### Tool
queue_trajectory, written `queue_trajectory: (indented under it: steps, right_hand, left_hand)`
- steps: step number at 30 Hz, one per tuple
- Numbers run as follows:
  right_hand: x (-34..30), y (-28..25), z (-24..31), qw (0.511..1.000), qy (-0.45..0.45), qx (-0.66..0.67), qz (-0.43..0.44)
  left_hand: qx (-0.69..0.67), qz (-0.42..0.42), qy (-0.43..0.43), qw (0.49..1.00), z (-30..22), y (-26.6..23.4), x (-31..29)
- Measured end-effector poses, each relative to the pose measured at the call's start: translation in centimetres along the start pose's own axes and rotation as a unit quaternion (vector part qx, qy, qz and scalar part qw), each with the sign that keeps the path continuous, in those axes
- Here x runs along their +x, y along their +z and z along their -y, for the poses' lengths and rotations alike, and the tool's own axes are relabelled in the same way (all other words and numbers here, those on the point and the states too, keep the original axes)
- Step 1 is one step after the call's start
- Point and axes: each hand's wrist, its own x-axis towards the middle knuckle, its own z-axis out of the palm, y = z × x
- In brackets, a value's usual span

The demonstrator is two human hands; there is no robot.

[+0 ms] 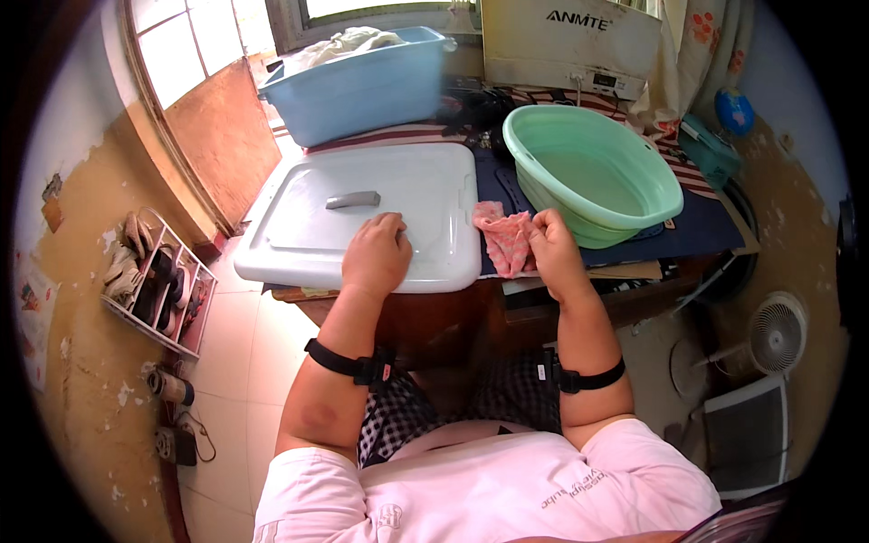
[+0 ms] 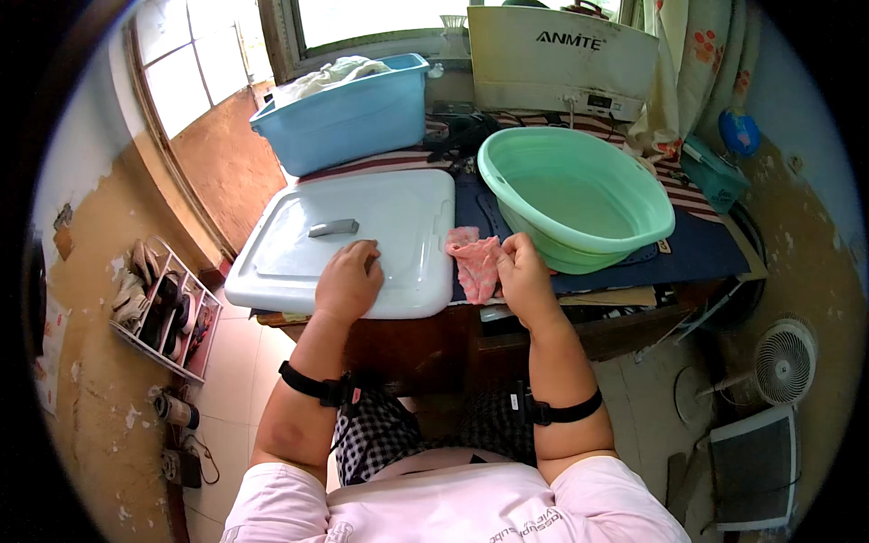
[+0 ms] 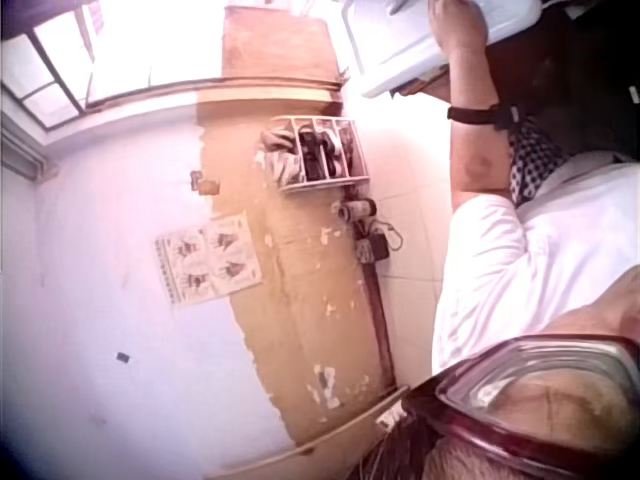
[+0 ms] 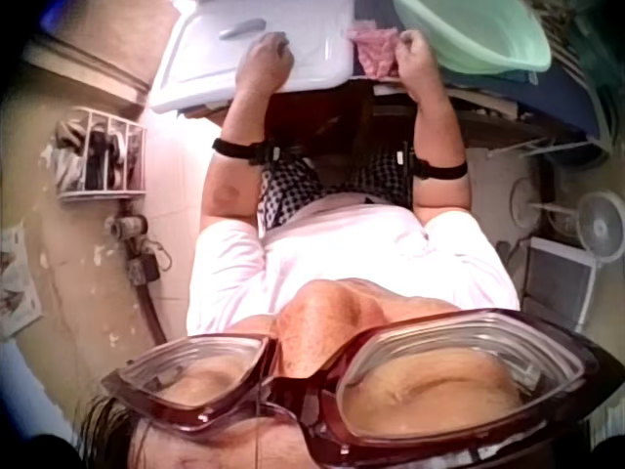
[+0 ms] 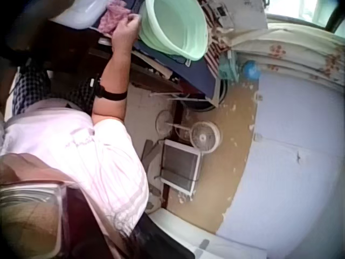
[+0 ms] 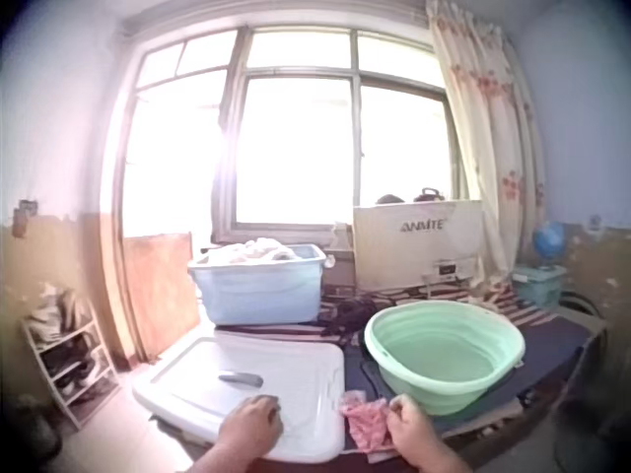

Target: The person cleans a plastic container lid with a cloth and then rinses the cloth in a basin of water.

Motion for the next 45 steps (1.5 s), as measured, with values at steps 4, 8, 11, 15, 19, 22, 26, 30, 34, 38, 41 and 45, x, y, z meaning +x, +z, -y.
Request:
queue_trajectory:
  steps: [4,8,11,15,19,22,26,30,34,38,41,45]
  right_hand:
    - [-0.9,-1.0,-0.2,0.995,-0.040,0.087,0.020]
    - [-3.2,-1.0,3.6,0.987,-0.024,0.156,0.026]
    - [-4.0,-1.0,4.9,0.958,-0.066,0.275,0.053]
    - [-3.9,-0.6,3.8,0.969,-0.083,0.223,0.060]
    - [-4.1,1.0,2.1,0.933,-0.007,0.268,0.239]
    - [-3.8,3.0,0.5,0.953,-0.116,0.082,0.267]
    - [-3.5,3.6,0.4,0.942,-0.264,-0.087,0.186]
    - [-3.2,4.2,0.3,0.927,-0.273,-0.200,0.161]
    - [-0.6,5.3,-0.2,0.856,-0.313,-0.402,0.086]
    - [4.4,7.0,-1.5,0.882,-0.222,-0.397,0.119]
    - [5.0,7.9,-3.5,0.884,-0.257,-0.388,0.033]
    - [2.5,6.6,-1.9,0.887,-0.259,-0.362,0.121]
  left_hand:
    - [0.007,0.006,0.002,1.000,0.3,0.1,0.2]
    - [0.011,0.017,-0.010,1.000,0.2,0.1,0.1]
    - [0.002,0.019,-0.014,1.000,0.4,0.1,0.1]
    - [-0.021,0.016,-0.007,1.000,0.7,0.2,0.2]
    - [-0.084,0.014,-0.037,0.996,2.8,0.1,0.8]
    - [-0.264,0.044,-0.080,0.960,2.8,-1.2,1.0]
    - [-0.078,0.177,0.092,0.977,0.4,-3.4,-0.9]
    - [0.078,0.230,0.100,0.965,-0.5,-3.6,-1.4]
    - [0.082,0.226,0.092,0.966,-0.2,-3.3,-1.4]
    - [0.061,0.210,0.092,0.971,-1.1,-3.1,-1.1]
    - [0.046,0.195,0.073,0.977,-2.3,-2.7,-1.0]
    - [0.036,0.165,0.044,0.985,-2.4,-2.4,-1.1]
